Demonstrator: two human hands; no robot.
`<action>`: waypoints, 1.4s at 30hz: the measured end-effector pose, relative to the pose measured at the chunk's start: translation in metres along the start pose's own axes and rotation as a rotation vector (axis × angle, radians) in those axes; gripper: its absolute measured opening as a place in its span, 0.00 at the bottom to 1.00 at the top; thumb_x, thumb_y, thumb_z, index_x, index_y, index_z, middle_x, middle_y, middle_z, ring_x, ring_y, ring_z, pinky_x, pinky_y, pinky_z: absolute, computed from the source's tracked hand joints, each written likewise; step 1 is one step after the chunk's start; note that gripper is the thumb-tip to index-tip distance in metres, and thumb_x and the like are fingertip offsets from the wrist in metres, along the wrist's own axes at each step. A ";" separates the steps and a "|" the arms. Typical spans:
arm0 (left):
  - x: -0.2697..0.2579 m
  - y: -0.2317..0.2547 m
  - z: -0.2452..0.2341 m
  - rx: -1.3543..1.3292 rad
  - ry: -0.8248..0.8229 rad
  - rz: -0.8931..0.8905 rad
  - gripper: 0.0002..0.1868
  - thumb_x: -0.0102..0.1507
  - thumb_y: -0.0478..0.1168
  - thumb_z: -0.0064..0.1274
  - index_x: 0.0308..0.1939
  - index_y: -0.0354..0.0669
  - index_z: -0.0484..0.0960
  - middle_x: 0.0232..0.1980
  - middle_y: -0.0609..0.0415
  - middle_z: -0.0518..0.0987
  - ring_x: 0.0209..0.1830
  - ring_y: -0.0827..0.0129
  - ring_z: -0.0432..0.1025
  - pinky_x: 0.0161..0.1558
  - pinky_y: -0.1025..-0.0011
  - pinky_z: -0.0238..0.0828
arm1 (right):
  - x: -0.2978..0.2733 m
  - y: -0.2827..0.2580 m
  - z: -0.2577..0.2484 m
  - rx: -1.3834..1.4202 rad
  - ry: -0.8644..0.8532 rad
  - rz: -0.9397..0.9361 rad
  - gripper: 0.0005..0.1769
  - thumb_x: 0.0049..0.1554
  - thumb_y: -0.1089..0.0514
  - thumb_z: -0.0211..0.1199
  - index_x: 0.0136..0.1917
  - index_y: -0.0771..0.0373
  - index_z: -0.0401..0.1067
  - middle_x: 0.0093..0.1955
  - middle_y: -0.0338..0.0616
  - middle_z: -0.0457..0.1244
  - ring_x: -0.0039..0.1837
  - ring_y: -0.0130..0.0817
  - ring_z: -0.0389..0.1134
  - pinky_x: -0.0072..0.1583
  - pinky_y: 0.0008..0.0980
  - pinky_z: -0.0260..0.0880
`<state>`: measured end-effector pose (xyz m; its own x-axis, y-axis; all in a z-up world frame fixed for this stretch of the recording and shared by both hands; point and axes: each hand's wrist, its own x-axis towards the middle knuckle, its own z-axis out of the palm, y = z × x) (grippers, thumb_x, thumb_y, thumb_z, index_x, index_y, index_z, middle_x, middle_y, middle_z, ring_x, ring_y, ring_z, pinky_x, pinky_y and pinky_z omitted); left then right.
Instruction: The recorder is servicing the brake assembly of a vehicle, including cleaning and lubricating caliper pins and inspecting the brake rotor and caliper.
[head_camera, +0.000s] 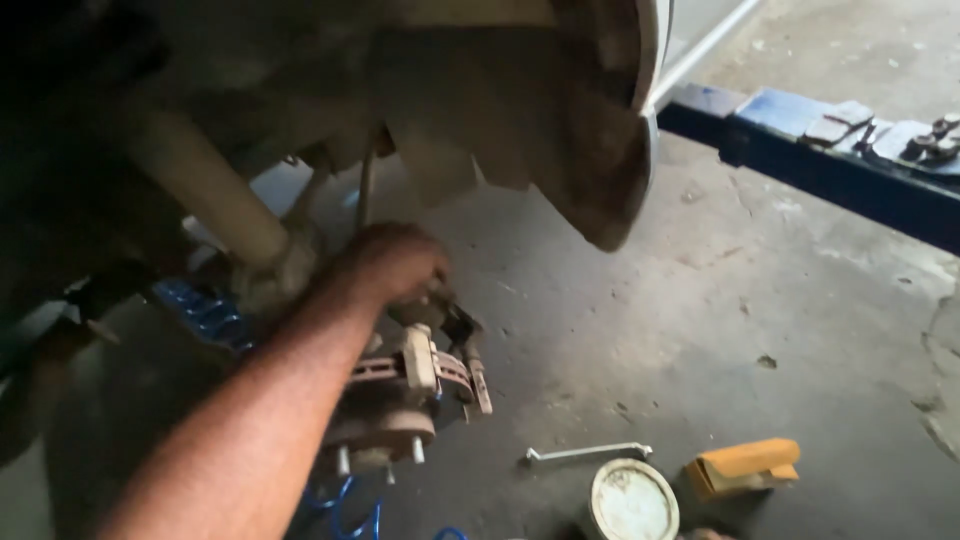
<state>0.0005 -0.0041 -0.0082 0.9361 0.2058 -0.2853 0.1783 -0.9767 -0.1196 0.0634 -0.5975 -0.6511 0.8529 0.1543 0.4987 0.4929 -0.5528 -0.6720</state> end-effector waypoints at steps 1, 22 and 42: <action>0.003 -0.003 -0.001 0.008 0.010 -0.003 0.17 0.55 0.39 0.63 0.48 0.59 0.88 0.50 0.57 0.85 0.51 0.60 0.80 0.52 0.59 0.77 | 0.082 -0.096 0.021 0.042 0.014 0.027 0.27 0.44 0.48 0.70 0.55 0.58 0.72 0.47 0.54 0.67 0.47 0.43 0.72 0.55 0.40 0.73; -0.012 0.023 -0.035 -0.060 0.104 -0.118 0.13 0.54 0.37 0.61 0.42 0.53 0.86 0.47 0.50 0.84 0.50 0.52 0.78 0.50 0.54 0.75 | 0.377 -0.603 0.038 0.493 -0.582 -0.399 0.20 0.42 0.61 0.77 0.49 0.60 0.77 0.43 0.51 0.71 0.47 0.47 0.74 0.48 0.41 0.71; -0.006 0.024 -0.044 -0.124 0.000 -0.166 0.15 0.56 0.41 0.65 0.47 0.54 0.85 0.47 0.55 0.84 0.49 0.60 0.79 0.52 0.59 0.75 | 0.330 -0.391 0.094 -0.150 -1.245 0.042 0.40 0.53 0.40 0.75 0.70 0.60 0.64 0.65 0.56 0.62 0.68 0.51 0.63 0.68 0.44 0.65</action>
<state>0.0124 -0.0317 0.0322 0.8909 0.3644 -0.2711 0.3659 -0.9295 -0.0471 0.1687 -0.2536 -0.2750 0.4913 0.7569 -0.4309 0.5067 -0.6508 -0.5654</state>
